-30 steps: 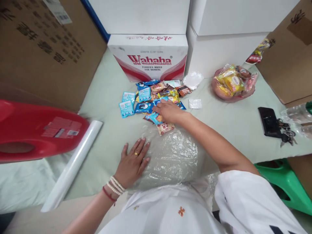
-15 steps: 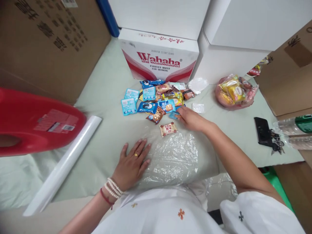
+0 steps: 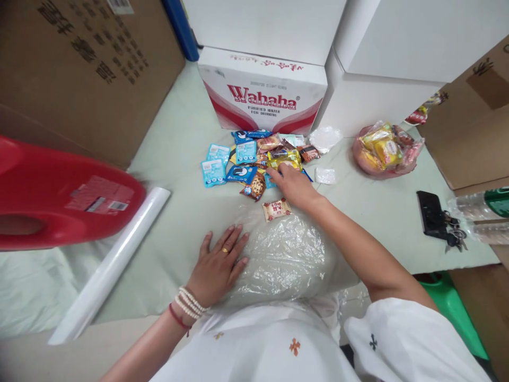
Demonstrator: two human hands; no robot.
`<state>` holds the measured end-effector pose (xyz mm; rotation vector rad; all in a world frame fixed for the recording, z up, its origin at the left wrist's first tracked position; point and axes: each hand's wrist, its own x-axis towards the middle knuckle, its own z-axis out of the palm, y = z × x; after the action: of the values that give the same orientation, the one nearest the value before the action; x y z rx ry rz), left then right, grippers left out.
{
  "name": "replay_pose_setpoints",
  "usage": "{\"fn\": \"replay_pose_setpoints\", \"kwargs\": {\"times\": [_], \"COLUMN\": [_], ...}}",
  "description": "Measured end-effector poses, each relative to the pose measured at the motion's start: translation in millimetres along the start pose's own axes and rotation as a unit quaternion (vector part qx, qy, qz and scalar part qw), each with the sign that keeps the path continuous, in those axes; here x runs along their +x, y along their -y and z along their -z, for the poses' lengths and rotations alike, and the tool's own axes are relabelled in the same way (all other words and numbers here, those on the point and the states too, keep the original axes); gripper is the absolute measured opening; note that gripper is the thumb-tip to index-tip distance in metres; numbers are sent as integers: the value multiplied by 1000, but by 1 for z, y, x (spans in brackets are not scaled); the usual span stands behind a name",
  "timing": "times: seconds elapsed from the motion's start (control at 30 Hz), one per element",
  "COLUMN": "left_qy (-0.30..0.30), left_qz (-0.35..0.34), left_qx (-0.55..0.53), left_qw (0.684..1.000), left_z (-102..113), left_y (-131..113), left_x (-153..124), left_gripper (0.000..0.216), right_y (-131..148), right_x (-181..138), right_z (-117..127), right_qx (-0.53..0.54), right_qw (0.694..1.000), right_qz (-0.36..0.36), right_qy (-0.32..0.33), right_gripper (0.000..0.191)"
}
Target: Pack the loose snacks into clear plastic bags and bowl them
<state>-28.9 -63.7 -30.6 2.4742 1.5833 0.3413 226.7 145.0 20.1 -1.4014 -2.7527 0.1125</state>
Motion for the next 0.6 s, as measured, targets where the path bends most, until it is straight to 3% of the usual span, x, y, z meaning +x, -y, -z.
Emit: {"fn": "replay_pose_setpoints", "kwargs": {"times": [0.17, 0.37, 0.43, 0.5, 0.6], "left_qy": [7, 0, -4, -9, -12], "left_qz": [3, 10, 12, 13, 18], "left_qx": [1, 21, 20, 17, 17], "left_qw": [1000, 1000, 1000, 1000, 1000], "left_z": [0, -5, -7, -8, -9], "left_y": [-1, -1, -1, -1, -1], "left_x": [1, 3, 3, 3, 2], "left_gripper": [53, 56, 58, 61, 63], "right_y": [-21, -45, -48, -44, -15], "right_x": [-53, -102, -109, -113, -117], "right_z": [4, -4, 3, 18, 45], "right_qx": [27, 17, 28, 72, 192], "right_qw": [988, 975, 965, 963, 972], "right_qz": [-118, -218, -254, -241, -99], "right_qy": [-99, -39, -54, -95, -91], "right_gripper": [52, 50, 53, 56, 53]}}
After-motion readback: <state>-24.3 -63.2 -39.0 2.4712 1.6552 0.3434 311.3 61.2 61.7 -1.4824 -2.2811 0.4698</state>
